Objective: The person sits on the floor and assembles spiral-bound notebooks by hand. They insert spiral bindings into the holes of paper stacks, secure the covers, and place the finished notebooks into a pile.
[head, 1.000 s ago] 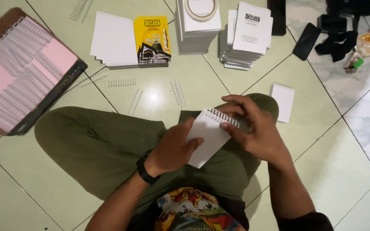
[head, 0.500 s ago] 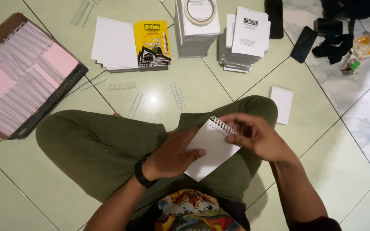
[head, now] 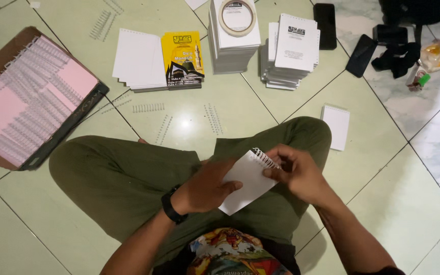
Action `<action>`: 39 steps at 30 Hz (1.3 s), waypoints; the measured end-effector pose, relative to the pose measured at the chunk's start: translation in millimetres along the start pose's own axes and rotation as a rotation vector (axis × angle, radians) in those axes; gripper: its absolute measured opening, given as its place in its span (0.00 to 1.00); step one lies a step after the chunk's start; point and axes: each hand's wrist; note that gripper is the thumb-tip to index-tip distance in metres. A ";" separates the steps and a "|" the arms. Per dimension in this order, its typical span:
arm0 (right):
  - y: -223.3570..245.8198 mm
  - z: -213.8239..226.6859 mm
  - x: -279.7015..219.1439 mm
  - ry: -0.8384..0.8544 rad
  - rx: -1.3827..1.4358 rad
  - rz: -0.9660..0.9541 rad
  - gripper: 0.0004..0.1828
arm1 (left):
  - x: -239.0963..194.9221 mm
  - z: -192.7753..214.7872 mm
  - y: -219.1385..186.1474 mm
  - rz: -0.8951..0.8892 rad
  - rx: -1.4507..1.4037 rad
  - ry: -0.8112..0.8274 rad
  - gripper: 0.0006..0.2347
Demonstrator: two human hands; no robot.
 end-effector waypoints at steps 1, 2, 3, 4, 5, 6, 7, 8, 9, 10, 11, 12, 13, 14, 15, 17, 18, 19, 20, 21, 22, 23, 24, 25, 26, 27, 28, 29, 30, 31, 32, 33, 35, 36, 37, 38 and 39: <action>7.9 -1.7 -0.2 0.001 -0.001 0.002 0.17 | -2.0 3.5 -8.2 -0.001 0.002 -0.002 0.16; 15.4 -3.3 -2.3 0.022 0.001 -0.012 0.19 | -4.0 6.1 -16.5 0.006 -0.013 0.006 0.18; 22.8 -4.7 -4.3 0.044 0.003 -0.026 0.21 | -5.8 8.6 -24.7 0.013 -0.027 0.014 0.21; 20.4 -4.6 -3.4 0.039 0.004 -0.025 0.21 | -3.8 3.3 -15.2 0.010 -0.026 0.018 0.21; 18.0 -4.6 -2.5 0.046 -0.002 -0.002 0.17 | -1.9 -2.0 -5.6 -0.022 -0.019 0.033 0.21; 15.5 -5.4 -0.9 0.057 -0.006 0.020 0.13 | -1.1 -6.8 4.2 -0.051 -0.013 0.047 0.22; 13.7 -6.5 -0.6 0.057 -0.005 0.020 0.13 | -1.1 -10.7 8.7 -0.050 -0.012 0.048 0.22; 12.0 -7.7 0.3 0.063 -0.047 0.040 0.10 | -1.0 -14.3 13.2 -0.030 -0.002 0.059 0.23; 10.4 -9.2 1.2 0.068 -0.088 0.060 0.07 | -1.2 -17.8 17.8 -0.009 0.007 0.069 0.25; 6.7 -10.1 2.5 0.071 -0.088 0.061 0.07 | -2.4 -17.6 16.2 -0.009 0.009 0.067 0.25; 3.1 -11.0 3.9 0.036 -0.093 0.094 0.07 | -3.6 -17.3 14.7 0.001 -0.003 0.063 0.25; -0.7 -11.8 4.8 0.000 -0.098 0.126 0.08 | -4.8 -17.5 13.2 0.010 -0.016 0.061 0.25; -3.4 -12.9 6.0 0.001 -0.098 0.127 0.08 | -4.4 -14.9 11.1 0.010 -0.015 0.060 0.25; -6.0 -13.6 7.0 -0.020 -0.097 0.128 0.10 | -3.8 -12.8 9.0 0.012 0.009 0.059 0.26; -8.6 -14.2 8.0 -0.041 -0.096 0.129 0.11 | -3.1 -10.8 6.7 0.015 0.032 0.057 0.26; 8.5 -19.0 3.3 -0.037 -0.099 0.115 0.12 | -1.1 -14.5 21.4 0.008 0.025 0.069 0.27; 16.8 -21.5 0.3 -0.035 -0.101 0.101 0.13 | -0.1 -16.5 28.6 0.001 0.017 0.085 0.27; 19.7 -22.1 0.3 -0.037 -0.101 0.100 0.13 | 0.4 -18.0 23.4 0.000 0.017 0.087 0.27; 22.6 -22.9 0.4 -0.023 -0.126 0.162 0.08 | 0.2 -19.7 18.3 -0.001 0.031 0.081 0.26; 25.4 -23.6 0.6 -0.009 -0.150 0.225 0.04 | 0.2 -21.5 13.2 -0.002 0.045 0.076 0.25; 14.7 -22.8 0.4 -0.012 -0.148 0.223 0.04 | 0.4 -22.8 14.4 -0.002 0.045 0.080 0.25; 4.1 -21.9 0.1 -0.057 -0.156 0.225 0.04 | 0.6 -24.2 15.5 -0.018 0.119 0.092 0.24; -5.5 -20.5 1.6 -0.098 -0.167 0.231 0.04 | 1.8 -24.8 16.6 -0.035 0.193 0.098 0.23; -4.2 -24.8 1.4 -0.097 -0.168 0.233 0.04 | 2.1 -23.2 14.3 -0.036 0.194 0.096 0.23; -3.0 -29.1 0.9 -0.154 -0.269 0.318 0.04 | 1.9 -22.2 11.9 -0.026 0.190 0.082 0.23; -1.9 -33.3 0.4 -0.211 -0.369 0.403 0.06 | 1.9 -21.2 9.4 -0.016 0.186 0.067 0.24; -3.8 -34.5 0.8 -0.211 -0.369 0.403 0.06 | 1.0 -19.4 9.0 -0.016 0.186 0.068 0.24; -5.7 -35.6 1.3 -0.228 -0.391 0.440 0.07 | 0.4 -17.7 8.4 -0.010 0.171 0.062 0.24; -8.2 -37.0 1.2 -0.246 -0.411 0.476 0.09 | -0.8 -16.2 8.1 -0.003 0.156 0.058 0.25; -8.2 -35.9 1.7 -0.247 -0.409 0.474 0.09 | -1.4 -15.9 7.6 -0.002 0.157 0.060 0.25; -8.2 -35.1 2.5 -0.212 -0.339 0.432 0.06 | -2.0 -15.0 7.3 0.009 0.155 0.057 0.25; -8.1 -34.4 3.2 -0.177 -0.268 0.389 0.04 | -2.8 -14.1 6.8 0.021 0.153 0.054 0.24; -13.7 -32.7 4.1 -0.193 -0.268 0.416 0.04 | -0.9 -14.7 4.5 0.021 0.165 0.065 0.23; -16.2 -31.7 4.8 -0.209 -0.270 0.443 0.05 | 0.1 -15.0 3.3 0.021 0.175 0.075 0.22; -12.4 -32.4 4.1 -0.209 -0.270 0.443 0.05 | -0.2 -13.6 2.7 0.021 0.176 0.075 0.22; -8.4 -32.6 3.4 -0.214 -0.305 0.460 0.06 | -0.2 -12.5 1.9 0.000 0.171 0.069 0.24; -4.4 -32.8 2.7 -0.218 -0.340 0.476 0.06 | -0.2 -11.4 1.1 -0.020 0.165 0.064 0.25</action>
Point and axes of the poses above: each hand's wrist, its own x-axis towards the middle knuckle, its own z-axis out of the back of the hand, y = z × x, and after that the axes turned 11 degrees about x, right-handed
